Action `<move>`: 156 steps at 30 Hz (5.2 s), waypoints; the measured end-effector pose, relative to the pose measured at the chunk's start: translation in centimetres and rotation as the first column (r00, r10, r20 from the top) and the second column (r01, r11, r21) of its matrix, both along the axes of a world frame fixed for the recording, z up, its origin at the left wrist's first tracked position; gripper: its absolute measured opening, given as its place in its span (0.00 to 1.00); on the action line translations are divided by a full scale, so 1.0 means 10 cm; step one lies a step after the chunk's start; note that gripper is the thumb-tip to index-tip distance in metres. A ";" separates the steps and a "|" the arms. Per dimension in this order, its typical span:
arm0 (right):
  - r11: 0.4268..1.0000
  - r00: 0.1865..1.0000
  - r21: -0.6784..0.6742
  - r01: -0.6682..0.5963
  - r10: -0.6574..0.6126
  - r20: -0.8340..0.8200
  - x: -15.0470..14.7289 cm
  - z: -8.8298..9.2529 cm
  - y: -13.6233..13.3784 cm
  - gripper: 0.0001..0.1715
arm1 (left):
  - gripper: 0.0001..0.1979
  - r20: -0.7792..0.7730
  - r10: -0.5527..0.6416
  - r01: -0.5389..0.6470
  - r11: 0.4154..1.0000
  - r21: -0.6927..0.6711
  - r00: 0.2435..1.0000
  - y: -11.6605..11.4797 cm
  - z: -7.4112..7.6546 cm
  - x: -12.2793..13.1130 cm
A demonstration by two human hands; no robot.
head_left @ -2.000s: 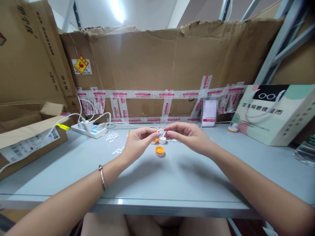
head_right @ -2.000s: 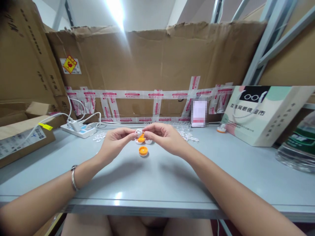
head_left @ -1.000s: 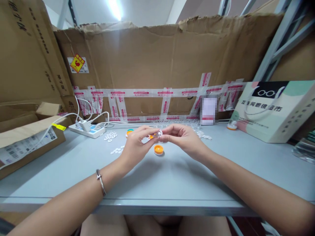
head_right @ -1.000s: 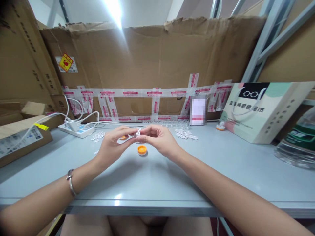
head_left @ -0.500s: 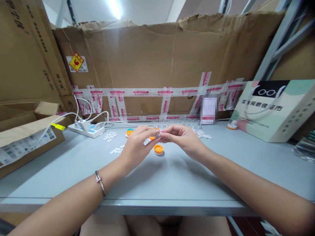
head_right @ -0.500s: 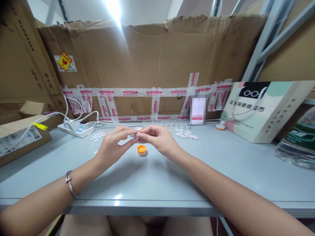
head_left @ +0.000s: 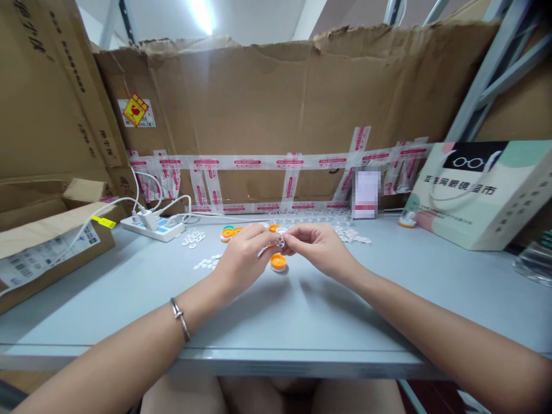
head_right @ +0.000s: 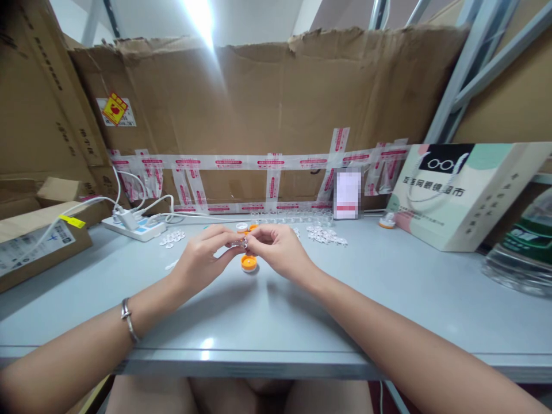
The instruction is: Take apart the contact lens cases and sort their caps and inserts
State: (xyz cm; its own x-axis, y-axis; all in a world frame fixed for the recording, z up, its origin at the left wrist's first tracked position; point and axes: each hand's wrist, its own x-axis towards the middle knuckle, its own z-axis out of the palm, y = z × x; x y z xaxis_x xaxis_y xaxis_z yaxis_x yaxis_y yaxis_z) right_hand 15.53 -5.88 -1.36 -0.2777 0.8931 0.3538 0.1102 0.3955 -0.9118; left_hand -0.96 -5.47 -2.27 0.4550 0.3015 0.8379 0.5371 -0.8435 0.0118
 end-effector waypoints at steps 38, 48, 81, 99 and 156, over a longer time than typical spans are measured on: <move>0.996 0.991 -0.087 0.004 -0.016 -0.135 -0.05 -0.16 0.11 0.09 | 0.05 -0.105 0.081 -0.065 0.988 0.142 0.991 0.05 -0.08 0.00; 0.912 0.986 -0.398 -0.096 0.032 -0.164 -0.01 -0.11 0.18 0.08 | 0.06 -0.043 -0.017 0.019 0.999 0.039 0.999 0.06 -0.07 -0.02; 0.930 0.819 0.079 0.360 -0.355 0.450 0.78 -0.34 0.93 0.07 | 0.13 0.694 0.122 0.612 0.381 -0.693 0.710 0.19 -0.02 -0.07; 0.987 0.981 0.145 -0.066 0.038 0.192 -0.02 -0.09 0.11 0.10 | 0.07 0.542 0.080 0.478 0.377 -0.793 0.837 0.12 -0.04 0.00; 0.982 0.711 0.078 -0.172 0.069 0.700 0.10 -0.12 0.25 0.20 | 0.24 -0.009 -0.198 0.110 0.583 -0.805 0.980 0.24 -0.29 -0.05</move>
State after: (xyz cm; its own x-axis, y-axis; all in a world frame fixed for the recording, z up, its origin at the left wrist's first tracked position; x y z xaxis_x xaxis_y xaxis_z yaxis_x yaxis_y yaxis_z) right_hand 16.55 -3.42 -2.56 -0.5922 0.7958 0.1266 0.6323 0.5563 -0.5392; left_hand -1.50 -3.07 -5.19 0.6174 0.7459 0.2499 0.4354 -0.5886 0.6811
